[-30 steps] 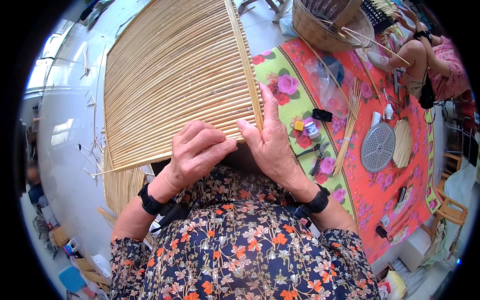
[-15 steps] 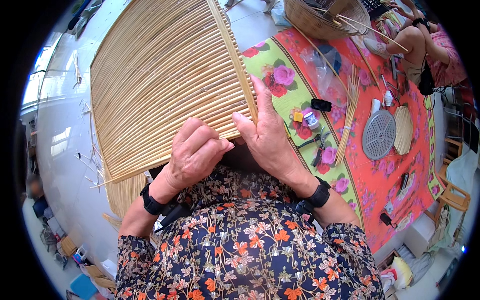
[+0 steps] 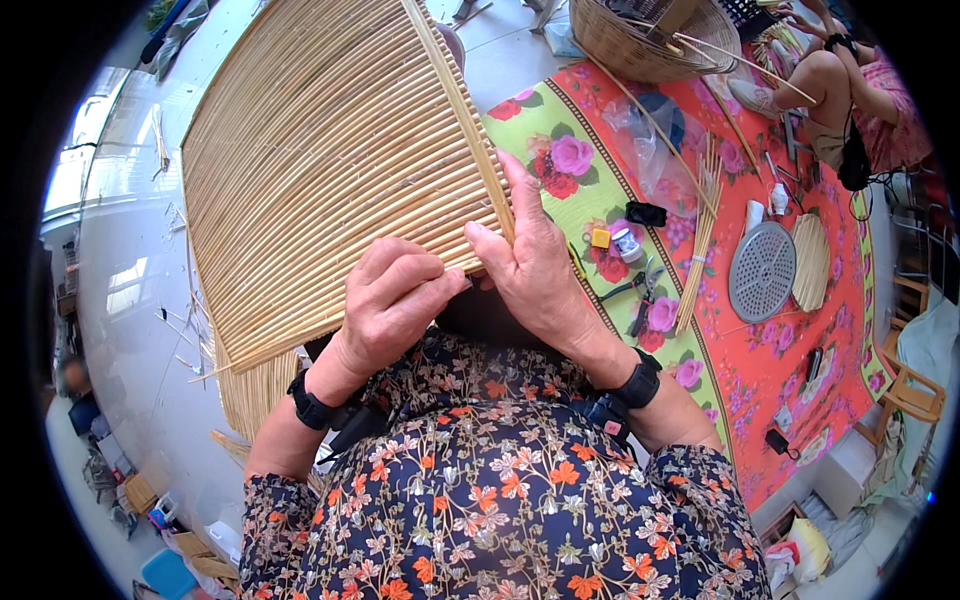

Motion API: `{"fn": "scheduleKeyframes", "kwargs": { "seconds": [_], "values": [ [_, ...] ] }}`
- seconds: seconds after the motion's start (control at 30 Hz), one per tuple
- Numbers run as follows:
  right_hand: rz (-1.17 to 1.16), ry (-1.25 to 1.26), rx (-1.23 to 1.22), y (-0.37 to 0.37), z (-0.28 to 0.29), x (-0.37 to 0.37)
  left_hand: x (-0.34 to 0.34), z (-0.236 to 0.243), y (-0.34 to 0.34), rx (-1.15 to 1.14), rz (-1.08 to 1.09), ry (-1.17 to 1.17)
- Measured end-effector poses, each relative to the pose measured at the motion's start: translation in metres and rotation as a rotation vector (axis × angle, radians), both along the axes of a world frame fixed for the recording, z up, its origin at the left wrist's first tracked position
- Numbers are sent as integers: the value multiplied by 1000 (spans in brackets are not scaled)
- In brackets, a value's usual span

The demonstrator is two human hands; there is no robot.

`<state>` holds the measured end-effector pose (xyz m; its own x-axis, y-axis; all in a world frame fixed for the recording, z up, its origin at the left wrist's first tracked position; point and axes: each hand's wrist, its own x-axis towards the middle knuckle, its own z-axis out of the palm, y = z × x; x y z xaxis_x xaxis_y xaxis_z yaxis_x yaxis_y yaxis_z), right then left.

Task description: The person assembles a bamboo mat by threading string through rows of thin wooden rods using a needle, wearing a thimble for protection, and using pliers to cut off excess material.

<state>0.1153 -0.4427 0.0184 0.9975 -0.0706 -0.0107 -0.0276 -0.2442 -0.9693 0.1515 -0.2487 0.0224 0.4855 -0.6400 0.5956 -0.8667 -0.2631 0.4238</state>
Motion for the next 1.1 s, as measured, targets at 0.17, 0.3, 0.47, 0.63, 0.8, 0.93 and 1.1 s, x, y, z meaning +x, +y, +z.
{"fn": "scheduleKeyframes", "kwargs": {
  "seconds": [0.17,0.3,0.47,0.63,0.8,0.93,1.1],
  "values": [
    [-8,-83,-53,-2,-12,1,0,0,-5,27,-29,21],
    [-18,24,29,-1,-5,1,0,2,-6,8,-29,68],
    [-8,143,177,-4,-6,5,4,10,1,-185,-41,232],
    [1,127,251,-9,-5,4,8,3,5,-247,-1,329],
    [-70,-449,-432,-29,10,-4,5,-1,6,-246,9,310],
    [223,-322,-140,-13,24,-9,5,-2,6,-245,5,320],
    [300,-302,-139,-13,13,-5,4,-3,9,-241,39,375]
  ]
}}
